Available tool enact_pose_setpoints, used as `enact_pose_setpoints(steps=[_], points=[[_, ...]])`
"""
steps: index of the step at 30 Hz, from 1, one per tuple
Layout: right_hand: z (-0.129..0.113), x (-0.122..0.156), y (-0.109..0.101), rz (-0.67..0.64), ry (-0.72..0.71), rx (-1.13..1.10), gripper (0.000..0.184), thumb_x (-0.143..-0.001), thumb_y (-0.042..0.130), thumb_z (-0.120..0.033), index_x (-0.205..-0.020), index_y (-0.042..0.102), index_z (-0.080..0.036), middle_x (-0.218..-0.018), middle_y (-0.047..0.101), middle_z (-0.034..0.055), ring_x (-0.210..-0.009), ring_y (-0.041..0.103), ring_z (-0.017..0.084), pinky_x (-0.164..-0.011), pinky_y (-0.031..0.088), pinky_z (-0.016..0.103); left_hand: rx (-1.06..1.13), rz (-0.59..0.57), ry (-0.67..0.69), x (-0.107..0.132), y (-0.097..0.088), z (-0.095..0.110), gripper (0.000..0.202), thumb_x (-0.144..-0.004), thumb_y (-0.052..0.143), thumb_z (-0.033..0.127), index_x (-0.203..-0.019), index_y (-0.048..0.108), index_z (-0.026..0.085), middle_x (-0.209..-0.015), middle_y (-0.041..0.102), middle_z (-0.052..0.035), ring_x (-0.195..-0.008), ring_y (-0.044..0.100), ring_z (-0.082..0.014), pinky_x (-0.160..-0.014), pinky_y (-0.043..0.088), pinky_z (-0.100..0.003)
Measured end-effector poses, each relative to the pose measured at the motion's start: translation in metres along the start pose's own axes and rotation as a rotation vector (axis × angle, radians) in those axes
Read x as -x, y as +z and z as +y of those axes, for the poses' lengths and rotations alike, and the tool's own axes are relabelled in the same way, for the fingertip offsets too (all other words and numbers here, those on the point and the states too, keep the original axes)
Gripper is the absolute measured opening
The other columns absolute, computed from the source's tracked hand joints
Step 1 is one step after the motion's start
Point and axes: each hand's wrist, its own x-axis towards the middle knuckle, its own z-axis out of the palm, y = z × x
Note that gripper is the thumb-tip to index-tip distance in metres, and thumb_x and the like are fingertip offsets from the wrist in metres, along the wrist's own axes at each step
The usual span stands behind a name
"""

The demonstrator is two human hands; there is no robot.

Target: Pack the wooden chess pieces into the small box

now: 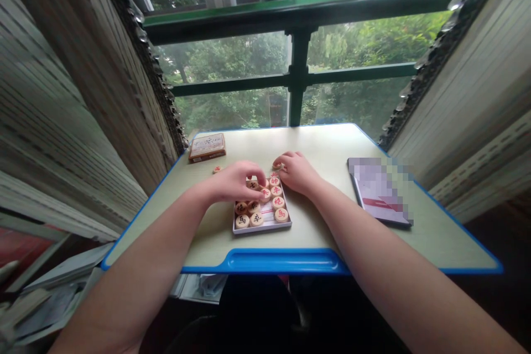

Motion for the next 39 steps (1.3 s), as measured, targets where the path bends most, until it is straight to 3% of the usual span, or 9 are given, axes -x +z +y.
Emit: enact_pose_setpoints(steps=[18,32,39], points=[[-0.0016,-0.0018,0.0006,0.047,0.019,-0.008,0.022,-0.078,0.052,-0.017,-0.089,0.071,-0.02,-0.1,0.064,0.0065,-0.091,0.055,0.019,-0.087,0.041,0.029,-0.096,-0.049,0.006,-0.0004,0.0005,0.003,0.022,-0.07,0.065,0.039,-0.077,0.07,0.019,-0.08,0.063,-0.0031,-0.077,0.057,-0.0158,-0.069,0.041,-0.025],[0.0028,-0.001,0.0018,0.067,0.015,-0.059,0.023,-0.078,0.051,-0.016,-0.086,0.071,-0.02,-0.095,0.065,0.0058,-0.086,0.058,0.016,-0.081,0.043,0.025,-0.008,-0.076,-0.021,-0.0011,0.0027,-0.0015,0.028,-0.069,0.065,0.042,-0.08,0.07,0.017,-0.076,0.066,-0.0024,-0.069,0.056,-0.0131,-0.063,0.041,-0.022],[0.0039,0.0003,-0.0026,0.065,0.053,-0.021,0.021,-0.079,0.052,-0.022,-0.087,0.072,-0.021,-0.098,0.064,0.0062,-0.086,0.059,0.016,-0.082,0.043,0.025,0.005,0.128,-0.005,-0.004,0.0044,-0.0039,0.022,-0.075,0.056,0.029,-0.079,0.07,0.014,-0.074,0.067,-0.003,-0.066,0.055,-0.0116,-0.062,0.04,-0.022]])
